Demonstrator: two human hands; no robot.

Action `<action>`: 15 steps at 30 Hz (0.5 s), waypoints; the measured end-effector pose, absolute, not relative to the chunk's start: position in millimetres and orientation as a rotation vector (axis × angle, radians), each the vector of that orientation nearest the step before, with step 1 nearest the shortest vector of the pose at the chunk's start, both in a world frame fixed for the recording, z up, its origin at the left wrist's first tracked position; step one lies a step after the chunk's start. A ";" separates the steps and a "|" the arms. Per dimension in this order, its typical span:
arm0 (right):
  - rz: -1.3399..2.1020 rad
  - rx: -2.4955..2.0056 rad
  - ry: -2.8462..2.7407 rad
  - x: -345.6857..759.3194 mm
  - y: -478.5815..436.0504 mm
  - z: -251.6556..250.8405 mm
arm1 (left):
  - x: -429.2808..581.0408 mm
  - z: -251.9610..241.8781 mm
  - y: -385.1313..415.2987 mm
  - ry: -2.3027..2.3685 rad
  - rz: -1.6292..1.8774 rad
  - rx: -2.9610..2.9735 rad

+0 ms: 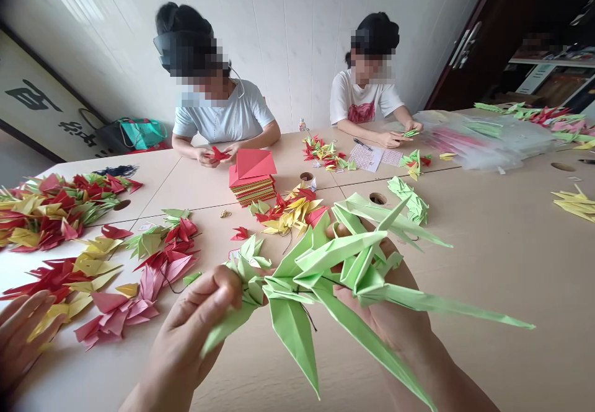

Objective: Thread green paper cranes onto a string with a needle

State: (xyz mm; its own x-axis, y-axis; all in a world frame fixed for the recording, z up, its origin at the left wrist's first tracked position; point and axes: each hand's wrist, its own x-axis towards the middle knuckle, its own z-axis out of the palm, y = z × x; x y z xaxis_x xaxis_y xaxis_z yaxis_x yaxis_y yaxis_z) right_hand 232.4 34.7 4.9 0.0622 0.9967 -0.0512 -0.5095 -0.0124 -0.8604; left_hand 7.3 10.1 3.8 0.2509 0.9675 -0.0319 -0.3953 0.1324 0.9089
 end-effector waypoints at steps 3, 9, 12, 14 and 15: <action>1.399 -0.891 -0.737 234.4 34.5 2.5 | 10.0 4.0 9.4 0.764 1.156 0.971; 1.368 -0.924 -0.718 229.1 33.8 11.6 | 12.2 5.6 9.4 0.736 1.163 0.975; 1.340 -0.906 -0.715 224.6 33.8 17.0 | 11.5 4.6 8.9 0.740 1.147 0.976; 1.341 -0.895 -0.658 221.7 34.6 20.2 | 11.2 3.8 8.5 0.733 1.145 0.966; 1.345 -0.893 -0.643 220.4 35.2 21.6 | 11.2 3.6 8.2 0.734 1.143 0.960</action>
State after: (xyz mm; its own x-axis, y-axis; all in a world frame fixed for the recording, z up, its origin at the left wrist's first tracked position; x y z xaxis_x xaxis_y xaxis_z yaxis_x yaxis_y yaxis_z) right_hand 220.4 35.2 21.6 0.1419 0.9849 -0.0991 -0.5417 -0.0065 -0.8405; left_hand 11.2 8.2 3.6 0.2710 0.9626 -0.0062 -0.4064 0.1202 0.9058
